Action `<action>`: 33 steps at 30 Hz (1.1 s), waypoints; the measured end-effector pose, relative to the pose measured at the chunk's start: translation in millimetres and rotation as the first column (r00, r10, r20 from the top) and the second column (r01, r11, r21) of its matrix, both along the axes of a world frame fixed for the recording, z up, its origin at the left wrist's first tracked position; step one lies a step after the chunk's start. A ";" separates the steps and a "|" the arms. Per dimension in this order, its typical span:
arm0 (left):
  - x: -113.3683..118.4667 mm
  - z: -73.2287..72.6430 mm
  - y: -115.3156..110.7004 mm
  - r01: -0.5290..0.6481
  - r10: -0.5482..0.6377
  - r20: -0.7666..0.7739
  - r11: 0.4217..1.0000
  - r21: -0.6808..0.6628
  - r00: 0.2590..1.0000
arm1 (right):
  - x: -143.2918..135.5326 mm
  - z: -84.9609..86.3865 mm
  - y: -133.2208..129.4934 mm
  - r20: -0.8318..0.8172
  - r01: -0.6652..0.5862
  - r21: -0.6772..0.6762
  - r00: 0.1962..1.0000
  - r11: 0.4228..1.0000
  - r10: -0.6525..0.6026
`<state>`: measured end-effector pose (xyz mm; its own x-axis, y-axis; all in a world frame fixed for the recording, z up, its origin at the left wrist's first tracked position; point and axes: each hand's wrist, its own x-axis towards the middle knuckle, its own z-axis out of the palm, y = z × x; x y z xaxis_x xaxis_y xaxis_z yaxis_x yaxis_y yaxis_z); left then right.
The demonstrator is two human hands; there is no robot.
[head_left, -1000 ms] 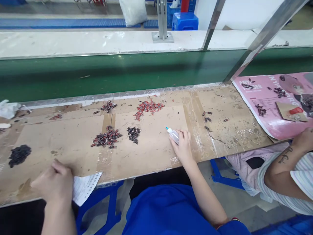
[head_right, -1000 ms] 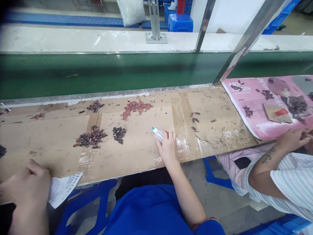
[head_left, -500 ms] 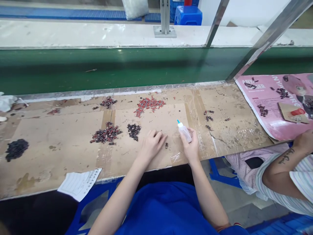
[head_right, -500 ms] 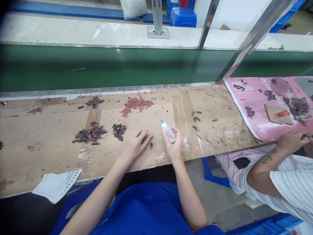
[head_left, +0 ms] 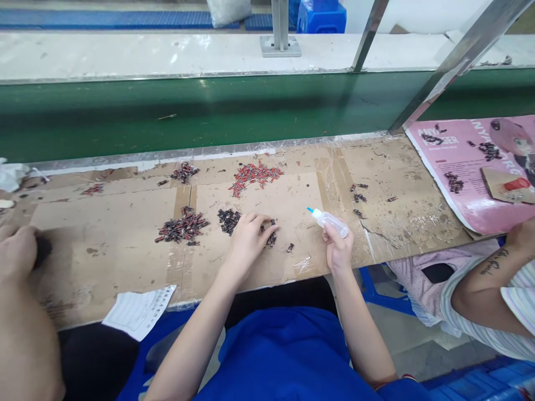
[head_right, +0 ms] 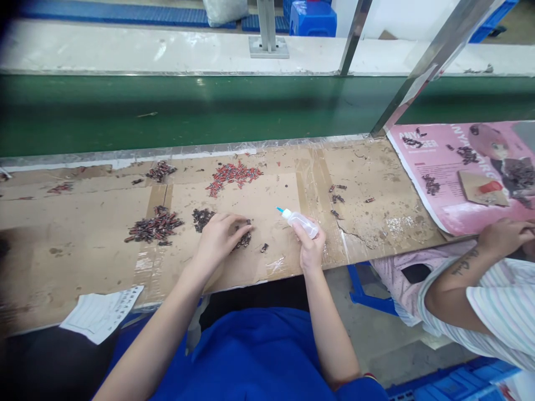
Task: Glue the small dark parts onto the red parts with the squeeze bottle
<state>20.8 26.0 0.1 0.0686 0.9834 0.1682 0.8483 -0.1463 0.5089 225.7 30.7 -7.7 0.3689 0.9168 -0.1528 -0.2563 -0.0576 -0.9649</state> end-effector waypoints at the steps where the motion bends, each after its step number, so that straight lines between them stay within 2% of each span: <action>1: 2.6 -0.7 2.8 -0.007 0.007 -0.034 1.000 -0.011 0.999 | 0.0 0.8 0.2 -0.018 0.001 -0.003 1.000 1.000 -0.002; 4: 7.8 -3.0 7.4 0.027 -0.030 -0.102 0.999 -0.027 0.994 | 0.4 2.9 -0.3 -0.052 0.007 -0.003 0.999 1.000 -0.007; 10: 0.5 -6.6 8.2 0.208 -0.204 -0.158 0.978 0.007 0.966 | -1.2 4.9 1.7 -0.049 -0.025 -0.031 0.999 0.999 0.024; 13: -3.8 -7.3 10.1 0.161 -0.151 -0.139 0.985 0.065 0.979 | -7.1 7.9 7.1 -0.037 -0.069 -0.025 0.997 0.997 0.068; 17: -7.6 -6.3 9.2 0.076 -0.073 -0.039 0.992 0.100 0.997 | -18.6 13.5 14.5 0.016 -0.140 -0.039 0.990 0.989 0.140; 22: -11.1 -7.2 3.0 0.120 -0.122 0.042 0.992 0.049 0.992 | -28.4 15.0 17.3 0.161 -0.146 -0.046 0.975 0.988 0.151; 29: -8.9 -6.7 5.5 0.107 -0.106 0.084 0.994 -0.010 0.991 | -28.1 8.6 12.8 0.383 -0.187 -0.047 0.904 0.981 0.191; 33: -9.8 -2.6 8.0 0.100 -0.092 0.115 0.993 -0.067 0.989 | -28.0 7.3 11.1 0.444 -0.242 -0.040 0.865 0.970 0.234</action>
<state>11.0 34.0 -2.5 0.1481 0.9830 0.1087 0.7692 -0.1836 0.6121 197.7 41.7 -0.4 0.1649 0.9863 -0.0097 0.2162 -0.0457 -0.9753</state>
